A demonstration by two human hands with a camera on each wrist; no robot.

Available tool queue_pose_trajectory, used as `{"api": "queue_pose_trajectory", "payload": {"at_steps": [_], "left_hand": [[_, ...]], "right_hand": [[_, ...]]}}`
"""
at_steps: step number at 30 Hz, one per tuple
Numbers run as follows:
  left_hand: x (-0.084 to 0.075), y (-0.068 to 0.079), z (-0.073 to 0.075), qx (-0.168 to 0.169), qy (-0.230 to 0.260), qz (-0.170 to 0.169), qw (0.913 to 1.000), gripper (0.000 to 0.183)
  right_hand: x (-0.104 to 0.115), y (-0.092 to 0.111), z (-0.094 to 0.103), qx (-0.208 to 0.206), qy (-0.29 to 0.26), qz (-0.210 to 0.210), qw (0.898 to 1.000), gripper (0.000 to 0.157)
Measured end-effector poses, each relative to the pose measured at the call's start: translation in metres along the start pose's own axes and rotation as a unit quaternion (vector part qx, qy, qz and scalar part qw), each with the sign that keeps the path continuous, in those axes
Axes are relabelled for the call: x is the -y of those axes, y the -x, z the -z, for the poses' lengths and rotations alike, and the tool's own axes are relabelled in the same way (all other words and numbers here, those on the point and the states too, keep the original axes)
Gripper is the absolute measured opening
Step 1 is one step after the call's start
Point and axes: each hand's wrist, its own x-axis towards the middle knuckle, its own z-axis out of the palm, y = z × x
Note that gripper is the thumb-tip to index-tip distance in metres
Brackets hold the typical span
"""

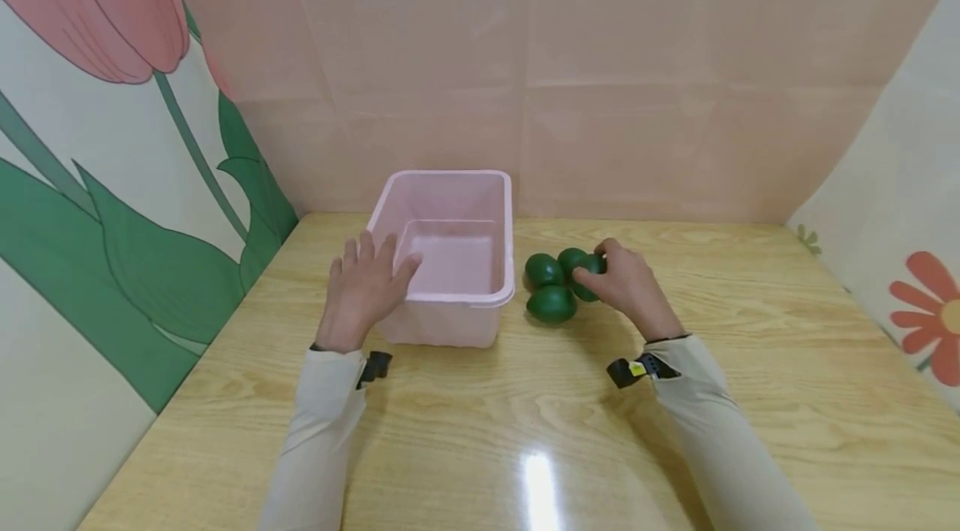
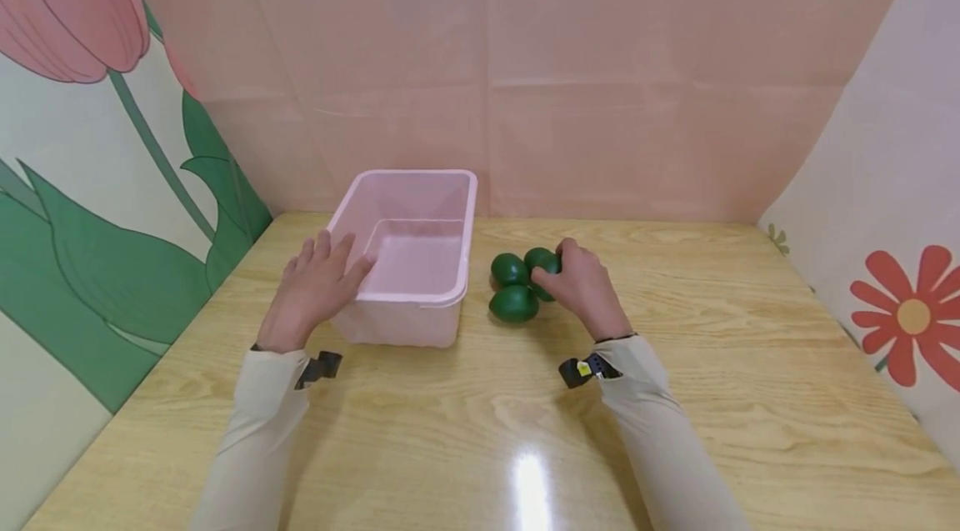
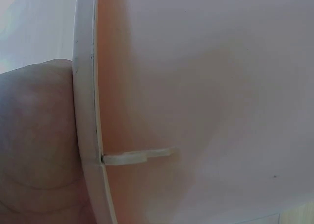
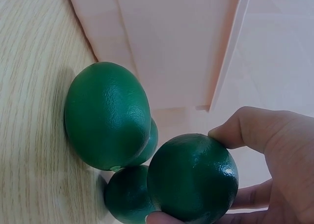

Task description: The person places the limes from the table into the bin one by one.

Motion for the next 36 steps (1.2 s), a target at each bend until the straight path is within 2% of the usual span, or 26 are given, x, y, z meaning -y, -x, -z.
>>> {"api": "queue_pose_trajectory", "payload": {"at_steps": [19, 36], "left_hand": [[0.0014, 0.0006, -0.0001, -0.013, 0.004, -0.014, 0.9998, 0.072], [0.0016, 0.0011, -0.0003, -0.009, -0.002, -0.014, 0.9999, 0.072]], "right_hand": [[-0.0006, 0.0005, -0.0002, -0.004, 0.001, -0.001, 1.0, 0.058], [0.0003, 0.0007, -0.0002, -0.005, -0.007, -0.004, 1.0, 0.057]]}}
